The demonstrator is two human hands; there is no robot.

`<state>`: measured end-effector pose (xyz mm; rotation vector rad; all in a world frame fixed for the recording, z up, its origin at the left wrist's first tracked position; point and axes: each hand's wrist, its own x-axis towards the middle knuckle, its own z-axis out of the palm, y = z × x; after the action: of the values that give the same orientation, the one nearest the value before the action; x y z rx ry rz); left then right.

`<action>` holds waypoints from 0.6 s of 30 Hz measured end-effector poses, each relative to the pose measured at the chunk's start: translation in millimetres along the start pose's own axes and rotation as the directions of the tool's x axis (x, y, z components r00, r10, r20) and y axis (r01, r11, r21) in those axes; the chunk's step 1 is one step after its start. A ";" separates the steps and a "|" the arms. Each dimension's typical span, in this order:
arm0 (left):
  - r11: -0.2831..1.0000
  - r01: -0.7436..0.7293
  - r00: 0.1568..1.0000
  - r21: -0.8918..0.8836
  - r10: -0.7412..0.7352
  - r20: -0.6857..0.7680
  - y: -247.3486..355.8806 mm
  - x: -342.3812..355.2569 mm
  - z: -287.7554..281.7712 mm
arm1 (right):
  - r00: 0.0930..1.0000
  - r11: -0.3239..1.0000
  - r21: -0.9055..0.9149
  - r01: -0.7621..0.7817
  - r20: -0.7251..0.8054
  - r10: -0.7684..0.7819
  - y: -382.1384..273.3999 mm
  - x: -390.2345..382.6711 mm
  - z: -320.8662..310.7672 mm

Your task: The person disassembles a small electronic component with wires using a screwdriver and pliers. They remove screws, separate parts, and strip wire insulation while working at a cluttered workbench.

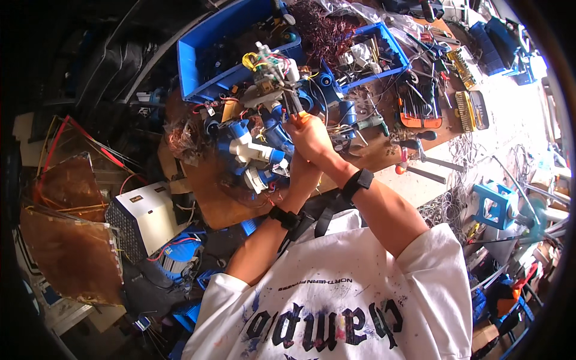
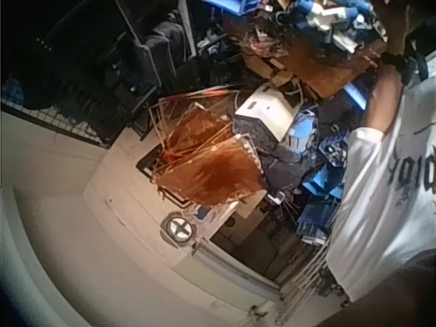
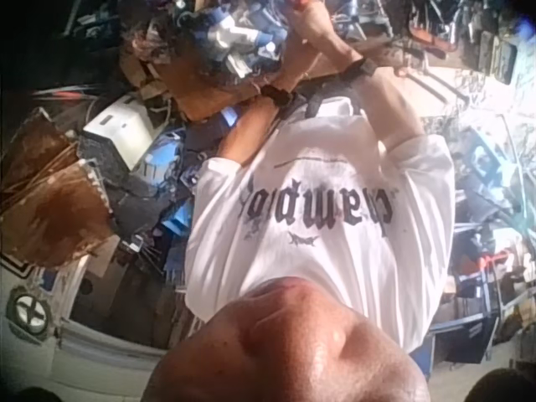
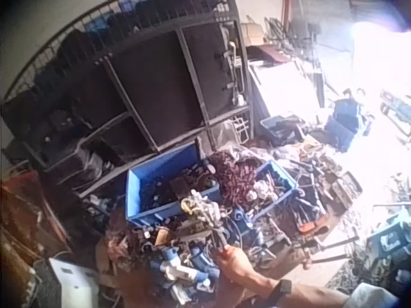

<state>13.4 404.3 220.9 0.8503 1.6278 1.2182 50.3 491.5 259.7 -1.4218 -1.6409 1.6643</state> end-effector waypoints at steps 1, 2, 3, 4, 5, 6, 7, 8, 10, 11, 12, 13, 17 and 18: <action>1.000 -0.022 1.000 -0.022 0.022 -0.020 -0.4 -0.4 2.6 | 1.000 0.999 -0.046 0.015 0.004 -0.014 -0.4 -0.6 -1.3; 0.999 -0.043 0.998 0.001 0.043 -0.039 -0.9 -1.5 3.7 | 1.000 0.995 -0.093 0.029 0.008 -0.028 -0.6 -1.0 -2.5; 0.998 -0.063 0.996 0.023 0.064 -0.057 -1.4 -2.8 4.4 | 1.000 0.997 -0.072 0.019 -0.006 -0.020 6.9 1.2 0.6; 0.996 -0.078 0.994 0.047 0.081 -0.077 -1.8 -5.9 4.8 | 1.000 0.996 -0.092 0.019 -0.017 -0.020 5.9 0.8 0.3; 0.996 -0.090 0.992 0.025 0.092 -0.090 -4.0 -5.5 7.1 | 0.999 0.994 -0.112 0.018 -0.029 -0.021 4.1 1.3 -0.4; 0.995 -0.102 0.990 0.004 0.101 -0.103 -7.7 -3.0 10.6 | 0.999 0.991 -0.132 0.016 -0.040 -0.022 3.3 0.9 -0.5; 0.993 -0.118 0.986 -0.017 0.115 -0.121 -11.9 -1.2 11.9 | 0.998 0.994 -0.109 0.023 -0.053 -0.029 2.6 0.7 1.2; 0.991 -0.130 0.989 -0.014 0.129 -0.072 -20.4 -0.7 11.4 | 0.998 0.992 -0.125 0.023 -0.056 -0.030 3.2 -0.1 1.5; 0.987 -0.163 0.987 -0.006 0.163 0.015 -33.8 3.8 6.8 | 0.998 0.987 -0.157 0.036 -0.053 -0.045 6.9 1.4 2.6; 0.990 -0.143 0.982 -0.008 0.143 0.124 -19.5 1.9 0.6 | 0.995 0.984 -0.166 0.067 -0.058 -0.078 10.0 2.4 -4.1; 0.992 -0.123 0.966 -0.009 0.122 0.230 -5.2 -3.6 -13.8 | 0.997 0.985 -0.166 0.047 -0.050 -0.056 13.4 1.8 -9.1; 0.991 -0.009 0.970 -0.132 0.041 0.241 -0.7 -1.4 -33.7 | 0.998 0.985 -0.165 0.040 -0.034 -0.046 7.4 -1.3 -13.4; 0.773 0.106 0.961 -0.626 -0.242 -0.136 36.3 12.9 -97.5 | 0.999 0.989 -0.145 -0.023 0.022 0.026 -10.0 -7.5 -23.4; 0.688 0.091 0.947 -0.720 -0.283 -0.151 48.4 20.8 -105.5 | 0.999 0.990 -0.136 -0.023 0.019 0.026 -10.7 -7.6 -23.6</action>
<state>-92.3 400.7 273.2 0.0272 1.2129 1.6781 69.5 499.2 277.1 -1.4990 -1.7858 1.6127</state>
